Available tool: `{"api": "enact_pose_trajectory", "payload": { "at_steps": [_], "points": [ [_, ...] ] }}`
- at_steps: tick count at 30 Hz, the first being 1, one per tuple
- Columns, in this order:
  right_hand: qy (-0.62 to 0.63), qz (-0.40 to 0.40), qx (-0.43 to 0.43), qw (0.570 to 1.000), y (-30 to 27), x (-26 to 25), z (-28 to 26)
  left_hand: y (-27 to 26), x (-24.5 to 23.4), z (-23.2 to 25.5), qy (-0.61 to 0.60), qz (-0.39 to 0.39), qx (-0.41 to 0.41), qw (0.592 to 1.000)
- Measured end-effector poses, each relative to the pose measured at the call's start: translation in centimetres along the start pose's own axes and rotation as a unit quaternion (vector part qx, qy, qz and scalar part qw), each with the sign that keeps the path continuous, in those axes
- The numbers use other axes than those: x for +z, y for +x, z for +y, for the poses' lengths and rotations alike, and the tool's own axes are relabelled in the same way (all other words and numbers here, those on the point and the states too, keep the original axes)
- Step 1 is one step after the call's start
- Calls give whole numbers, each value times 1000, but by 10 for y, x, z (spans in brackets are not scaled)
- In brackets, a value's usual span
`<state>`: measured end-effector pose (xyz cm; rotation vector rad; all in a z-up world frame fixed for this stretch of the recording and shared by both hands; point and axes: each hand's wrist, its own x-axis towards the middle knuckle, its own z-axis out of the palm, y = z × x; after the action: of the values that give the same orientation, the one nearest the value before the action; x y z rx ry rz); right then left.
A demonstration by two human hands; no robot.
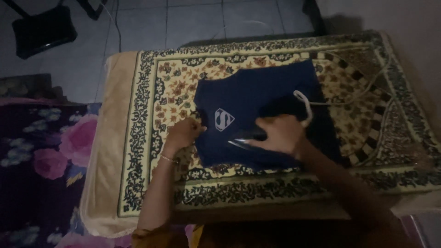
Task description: Ironing a navy blue t-shirt on a mat placed on the floor.
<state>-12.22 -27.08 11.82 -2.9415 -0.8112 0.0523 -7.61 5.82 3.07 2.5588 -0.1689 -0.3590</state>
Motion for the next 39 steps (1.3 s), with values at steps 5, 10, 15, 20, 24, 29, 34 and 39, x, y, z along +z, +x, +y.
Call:
{"api": "enact_pose_trajectory", "payload": {
  "at_steps": [5,10,15,20,24,29,34,39],
  "points": [
    [-29,152,-94,983,49,4,-14,9,12,-13,-52,4,23,998],
    [-33,181,-48,982,123,-5,-2,4,4,-5,-11,-17,21,1000],
    [-39,79,65,994,160,-3,12,5,2,-10,-45,2,59,997],
    [-53,104,8,993,114,-8,-2,3,-9,-4,-38,-55,40,997],
    [-11,69,-53,996,40,-9,-25,18,11,-2,-33,129,63,989],
    [-22,47,-52,997,-12,-3,-15,20,36,86,-64,285,120,949],
    [-50,14,94,994,-51,15,46,52,102,97,16,247,252,936],
    [-55,49,269,960,-93,-2,103,49,104,104,159,127,244,948]
  ]
}}
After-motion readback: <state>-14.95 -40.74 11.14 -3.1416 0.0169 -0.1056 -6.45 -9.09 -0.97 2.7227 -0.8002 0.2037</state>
